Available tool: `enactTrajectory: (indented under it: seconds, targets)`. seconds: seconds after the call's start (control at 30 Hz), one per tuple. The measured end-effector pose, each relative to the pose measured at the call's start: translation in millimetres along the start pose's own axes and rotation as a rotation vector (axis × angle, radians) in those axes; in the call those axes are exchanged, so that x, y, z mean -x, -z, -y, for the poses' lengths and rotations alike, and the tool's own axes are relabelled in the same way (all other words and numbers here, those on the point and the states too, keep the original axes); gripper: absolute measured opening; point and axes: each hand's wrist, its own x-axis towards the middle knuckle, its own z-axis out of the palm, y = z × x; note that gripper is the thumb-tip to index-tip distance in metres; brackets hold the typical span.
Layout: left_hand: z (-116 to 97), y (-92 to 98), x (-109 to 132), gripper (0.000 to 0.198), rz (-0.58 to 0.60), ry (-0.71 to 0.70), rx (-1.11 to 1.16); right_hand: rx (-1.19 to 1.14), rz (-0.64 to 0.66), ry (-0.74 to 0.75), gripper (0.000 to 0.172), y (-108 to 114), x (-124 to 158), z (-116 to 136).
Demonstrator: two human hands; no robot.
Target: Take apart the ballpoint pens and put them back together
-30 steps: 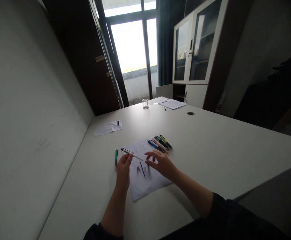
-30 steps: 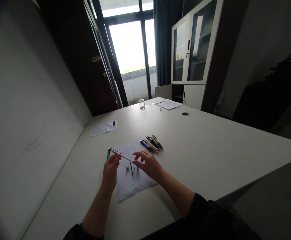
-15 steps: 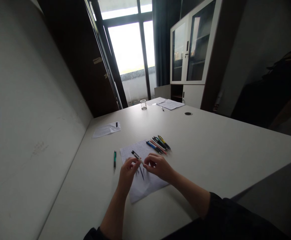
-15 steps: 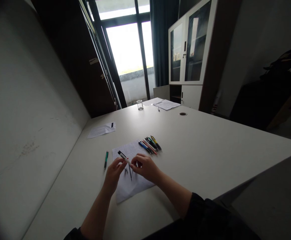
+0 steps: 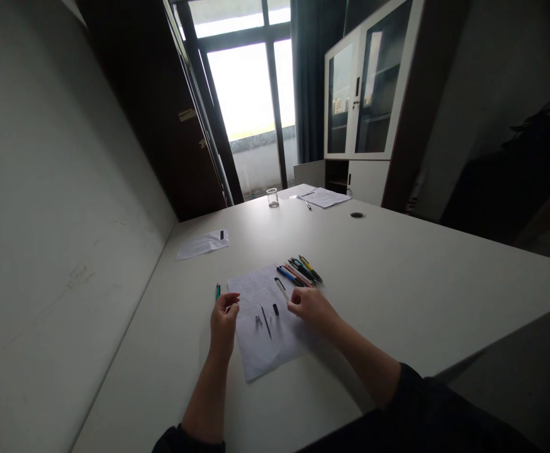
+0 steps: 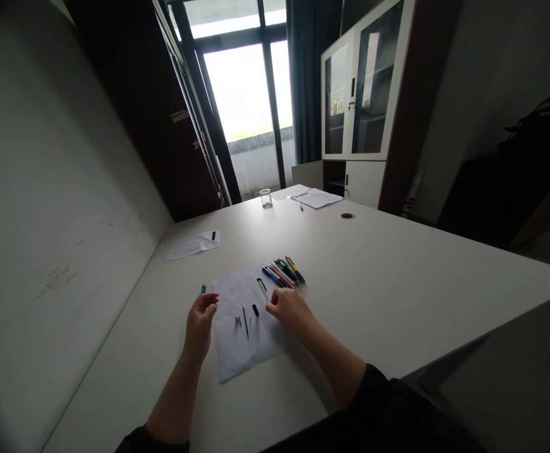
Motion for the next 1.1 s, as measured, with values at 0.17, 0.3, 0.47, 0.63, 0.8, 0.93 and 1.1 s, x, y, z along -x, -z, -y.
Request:
enactTrajectory:
  seconds: [0.17,0.3,0.47,0.63,0.8,0.93,1.1]
  targets:
    - [8.5,9.4,-4.6,0.019,-0.049,0.001,-0.035,0.141,0.067,-0.018,0.012,-1.5,1.4,-1.7]
    - [11.9,17.8,-7.2,0.019,-0.084,0.017,-0.05,0.173,0.1,-0.018,0.012,-0.4,2.3,-1.7]
    - [14.8,34.7,-9.6,0.022,-0.127,0.044,-0.104,0.17,0.097,-0.011,0.021,0.8,1.7,-2.4]
    - [19.3,56.9,-10.1,0.024,-0.168,0.066,-0.184,0.17,0.022,0.041,0.023,2.4,1.5,-0.8]
    - [24.4,81.0,-9.4,0.022,-0.174,0.089,-0.345,0.158,-0.028,0.058,0.025,4.3,1.1,2.4]
    - [25.9,96.5,-7.3,0.016,-0.146,0.099,-0.501,0.176,-0.044,0.073,0.025,3.8,0.8,1.7]
    - [26.6,107.6,-6.3,0.014,-0.107,0.096,-0.631,0.219,-0.044,0.104,0.024,1.5,1.2,0.9]
